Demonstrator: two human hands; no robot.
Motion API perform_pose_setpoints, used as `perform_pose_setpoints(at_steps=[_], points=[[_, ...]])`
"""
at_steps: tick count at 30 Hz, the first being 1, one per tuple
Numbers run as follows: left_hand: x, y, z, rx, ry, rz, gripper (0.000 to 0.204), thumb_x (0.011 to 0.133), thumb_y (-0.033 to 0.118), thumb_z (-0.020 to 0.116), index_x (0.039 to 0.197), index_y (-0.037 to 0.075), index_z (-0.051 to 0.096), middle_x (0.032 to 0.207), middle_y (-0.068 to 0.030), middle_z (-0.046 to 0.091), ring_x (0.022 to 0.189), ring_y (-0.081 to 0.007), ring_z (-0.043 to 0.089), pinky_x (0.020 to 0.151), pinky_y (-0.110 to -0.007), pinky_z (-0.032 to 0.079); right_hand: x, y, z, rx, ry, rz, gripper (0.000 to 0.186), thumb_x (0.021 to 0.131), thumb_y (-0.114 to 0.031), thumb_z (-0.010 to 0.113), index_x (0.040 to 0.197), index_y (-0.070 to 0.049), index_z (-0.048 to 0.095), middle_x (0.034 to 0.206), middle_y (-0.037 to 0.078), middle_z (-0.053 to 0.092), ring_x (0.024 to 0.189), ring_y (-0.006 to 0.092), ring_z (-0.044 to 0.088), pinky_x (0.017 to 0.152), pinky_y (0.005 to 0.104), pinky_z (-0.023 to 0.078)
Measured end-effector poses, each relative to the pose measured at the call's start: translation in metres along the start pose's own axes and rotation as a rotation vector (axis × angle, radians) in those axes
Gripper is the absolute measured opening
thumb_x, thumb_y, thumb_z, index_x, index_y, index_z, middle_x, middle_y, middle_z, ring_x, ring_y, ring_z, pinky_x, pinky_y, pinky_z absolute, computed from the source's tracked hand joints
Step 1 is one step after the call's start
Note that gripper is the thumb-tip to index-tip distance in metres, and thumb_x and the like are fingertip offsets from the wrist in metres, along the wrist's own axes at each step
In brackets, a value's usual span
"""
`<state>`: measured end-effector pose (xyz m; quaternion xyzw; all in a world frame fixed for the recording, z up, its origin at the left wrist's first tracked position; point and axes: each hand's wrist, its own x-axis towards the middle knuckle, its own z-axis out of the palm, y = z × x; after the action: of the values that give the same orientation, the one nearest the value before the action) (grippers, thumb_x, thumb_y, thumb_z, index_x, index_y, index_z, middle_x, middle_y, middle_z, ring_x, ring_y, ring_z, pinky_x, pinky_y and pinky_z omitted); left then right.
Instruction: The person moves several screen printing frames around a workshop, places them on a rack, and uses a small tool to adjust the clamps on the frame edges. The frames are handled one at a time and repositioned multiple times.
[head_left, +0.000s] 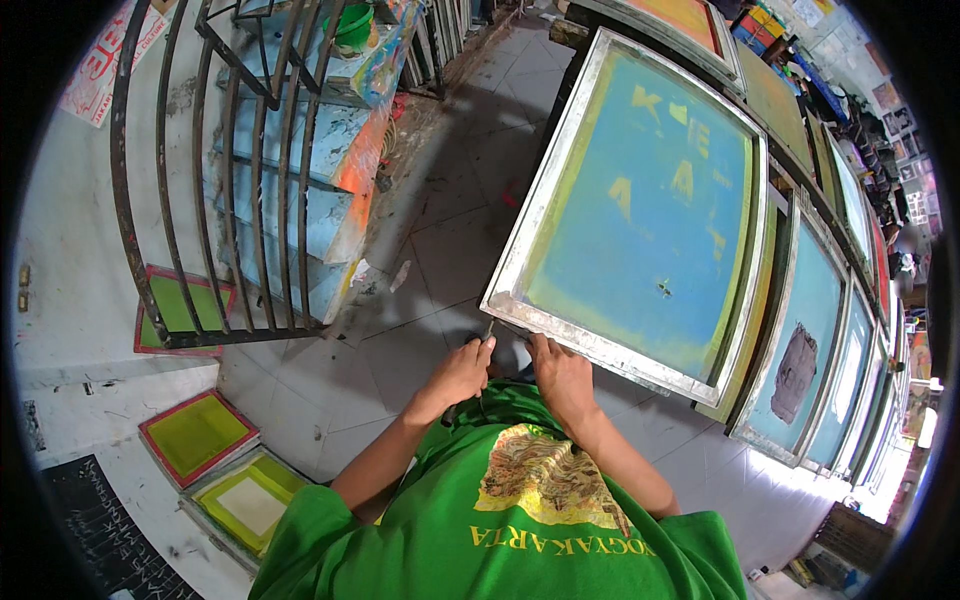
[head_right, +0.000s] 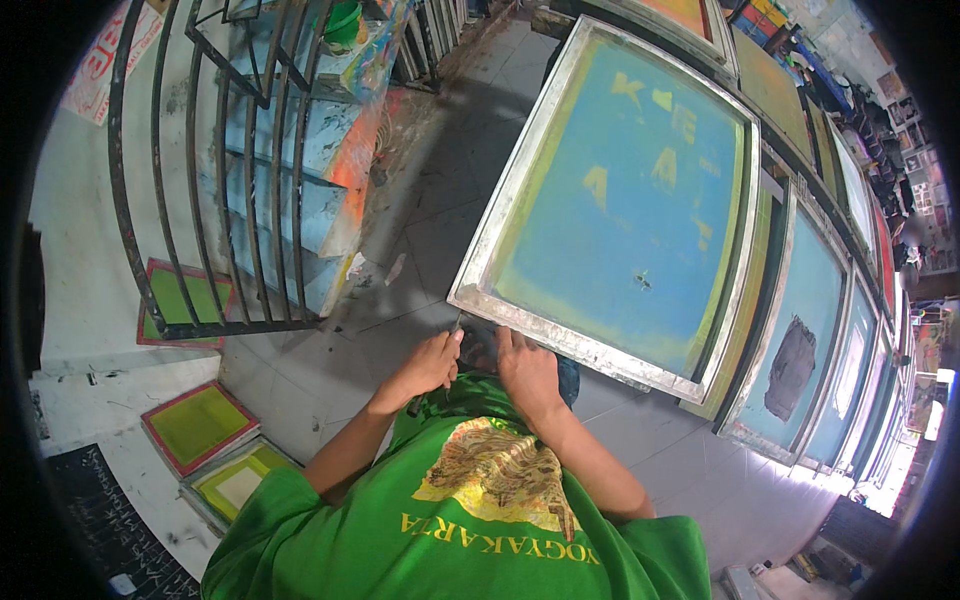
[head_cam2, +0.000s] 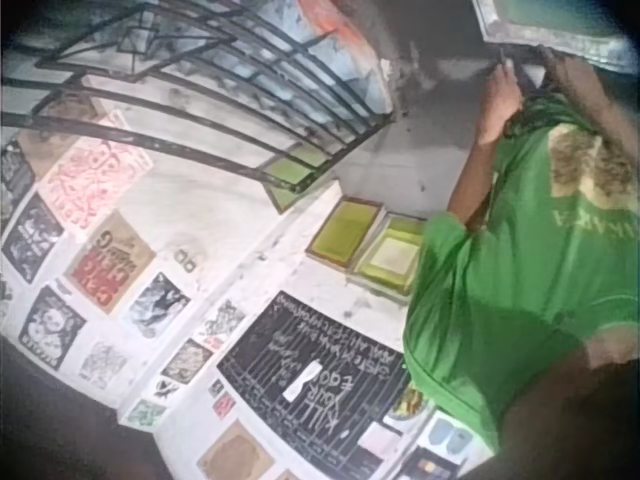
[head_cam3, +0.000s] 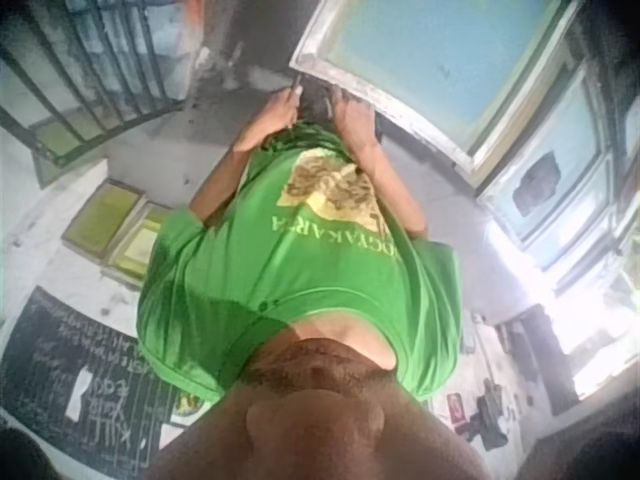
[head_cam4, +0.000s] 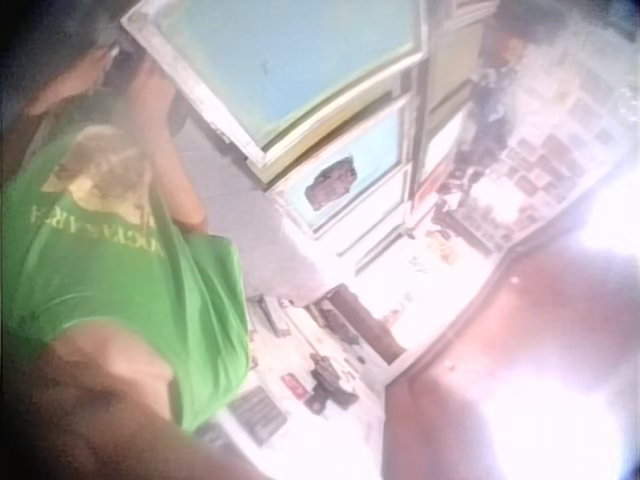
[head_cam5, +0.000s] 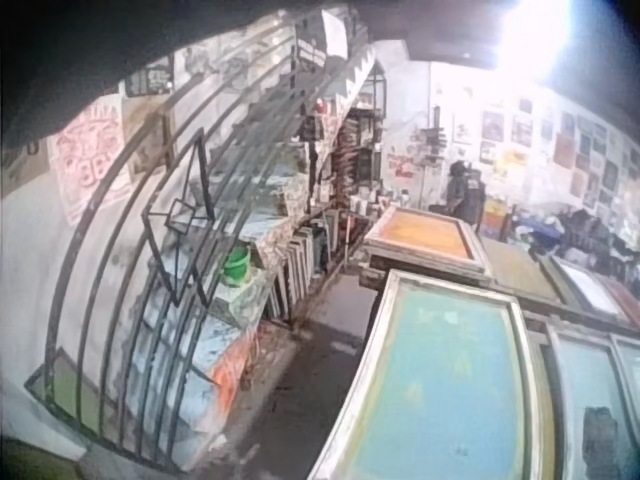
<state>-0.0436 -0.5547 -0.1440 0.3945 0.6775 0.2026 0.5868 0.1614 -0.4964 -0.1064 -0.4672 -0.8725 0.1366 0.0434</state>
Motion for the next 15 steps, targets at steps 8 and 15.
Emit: perform_pose_setpoints(at_steps=[8, 15], points=[[-0.001, 0.001, -0.005, 0.091, 0.003, 0.062, 0.051, 0.115, 0.043, 0.039, 0.100, -0.002, 0.058, 0.075, -0.0154, 0.074, 0.065, -0.0300, 0.074, 0.063, -0.042, 0.057, 0.015, -0.008, -0.006, 0.019, 0.020, -0.132, 0.017, 0.105, -0.022, 0.062, 0.110, -0.006, 0.059, 0.091, 0.017, 0.075, 0.073, 0.0380, 0.075, 0.062, 0.0478, 0.059], [0.004, -0.017, 0.005, 0.125, 0.076, 0.210, 0.046, 0.116, 0.038, 0.037, 0.105, -0.002, 0.058, 0.075, -0.0141, 0.073, 0.067, -0.0304, 0.074, 0.066, -0.045, 0.056, 0.013, -0.006, -0.011, 0.048, -0.014, -0.055, 0.017, 0.106, -0.023, 0.062, 0.107, -0.006, 0.063, 0.091, 0.015, 0.075, 0.075, 0.0360, 0.075, 0.061, 0.0458, 0.059]])
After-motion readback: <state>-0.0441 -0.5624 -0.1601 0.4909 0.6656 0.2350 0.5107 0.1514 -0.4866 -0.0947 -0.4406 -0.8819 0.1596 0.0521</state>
